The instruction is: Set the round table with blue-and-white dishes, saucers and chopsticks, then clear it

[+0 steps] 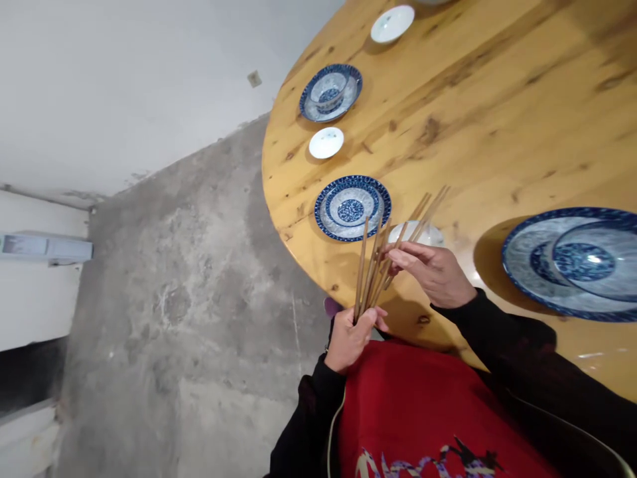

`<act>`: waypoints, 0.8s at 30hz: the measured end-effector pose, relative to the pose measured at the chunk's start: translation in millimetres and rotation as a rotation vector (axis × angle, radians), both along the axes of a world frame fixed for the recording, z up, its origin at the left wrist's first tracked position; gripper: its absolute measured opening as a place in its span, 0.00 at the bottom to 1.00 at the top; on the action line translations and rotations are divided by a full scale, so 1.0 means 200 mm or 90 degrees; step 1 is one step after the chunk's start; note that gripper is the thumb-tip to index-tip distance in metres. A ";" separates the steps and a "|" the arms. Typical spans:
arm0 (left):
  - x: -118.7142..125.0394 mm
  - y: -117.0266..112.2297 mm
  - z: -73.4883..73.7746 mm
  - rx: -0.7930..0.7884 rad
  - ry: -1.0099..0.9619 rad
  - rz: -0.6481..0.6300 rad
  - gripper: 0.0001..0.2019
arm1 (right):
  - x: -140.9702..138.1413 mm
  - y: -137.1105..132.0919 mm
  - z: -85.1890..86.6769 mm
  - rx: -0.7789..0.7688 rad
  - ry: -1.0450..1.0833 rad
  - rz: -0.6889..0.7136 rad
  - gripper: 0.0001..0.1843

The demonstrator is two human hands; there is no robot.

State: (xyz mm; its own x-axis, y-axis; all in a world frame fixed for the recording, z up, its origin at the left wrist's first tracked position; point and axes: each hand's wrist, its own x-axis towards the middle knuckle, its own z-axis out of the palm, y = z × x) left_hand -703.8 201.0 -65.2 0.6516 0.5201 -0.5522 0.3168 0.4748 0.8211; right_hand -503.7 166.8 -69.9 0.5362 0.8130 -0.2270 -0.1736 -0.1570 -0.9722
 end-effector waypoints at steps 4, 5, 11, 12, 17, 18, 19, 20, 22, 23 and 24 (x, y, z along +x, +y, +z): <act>-0.06 0.02 0.00 -0.028 -0.012 0.011 0.29 | -0.04 0.04 0.00 0.021 0.075 -0.014 0.21; -0.07 0.03 0.00 -0.036 -0.020 0.012 0.29 | -0.05 0.05 0.00 0.032 0.114 -0.029 0.22; -0.18 0.15 0.02 -0.094 -0.080 -0.054 0.28 | -0.11 0.16 0.08 0.092 0.239 -0.015 0.21; -0.21 0.17 0.03 -0.109 -0.083 -0.065 0.28 | -0.13 0.18 0.10 0.098 0.239 -0.004 0.20; -0.32 0.27 0.04 -0.143 -0.107 -0.093 0.30 | -0.25 0.29 0.16 0.073 0.203 0.024 0.22; -0.34 0.29 0.03 -0.144 -0.113 -0.094 0.30 | -0.27 0.32 0.16 0.074 0.186 0.026 0.23; -0.37 0.32 0.03 -0.144 -0.119 -0.094 0.30 | -0.30 0.34 0.17 0.075 0.169 0.025 0.24; -0.40 0.34 0.03 -0.143 -0.123 -0.092 0.29 | -0.32 0.37 0.17 0.075 0.154 0.022 0.24; -0.45 0.38 0.02 -0.137 -0.127 -0.087 0.30 | -0.37 0.43 0.19 0.080 0.123 0.011 0.24; -0.48 0.41 0.02 -0.130 -0.126 -0.085 0.30 | -0.38 0.46 0.20 0.086 0.110 0.004 0.24; -0.50 0.43 0.02 -0.120 -0.123 -0.083 0.31 | -0.39 0.49 0.22 0.091 0.098 -0.005 0.23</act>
State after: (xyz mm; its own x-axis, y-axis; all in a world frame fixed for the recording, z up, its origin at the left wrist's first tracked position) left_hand -804.2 286.2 -61.3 0.8086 0.3246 -0.4908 0.2322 0.5904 0.7730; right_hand -582.4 265.0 -25.5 0.5112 0.8384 -0.1892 -0.3221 -0.0172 -0.9465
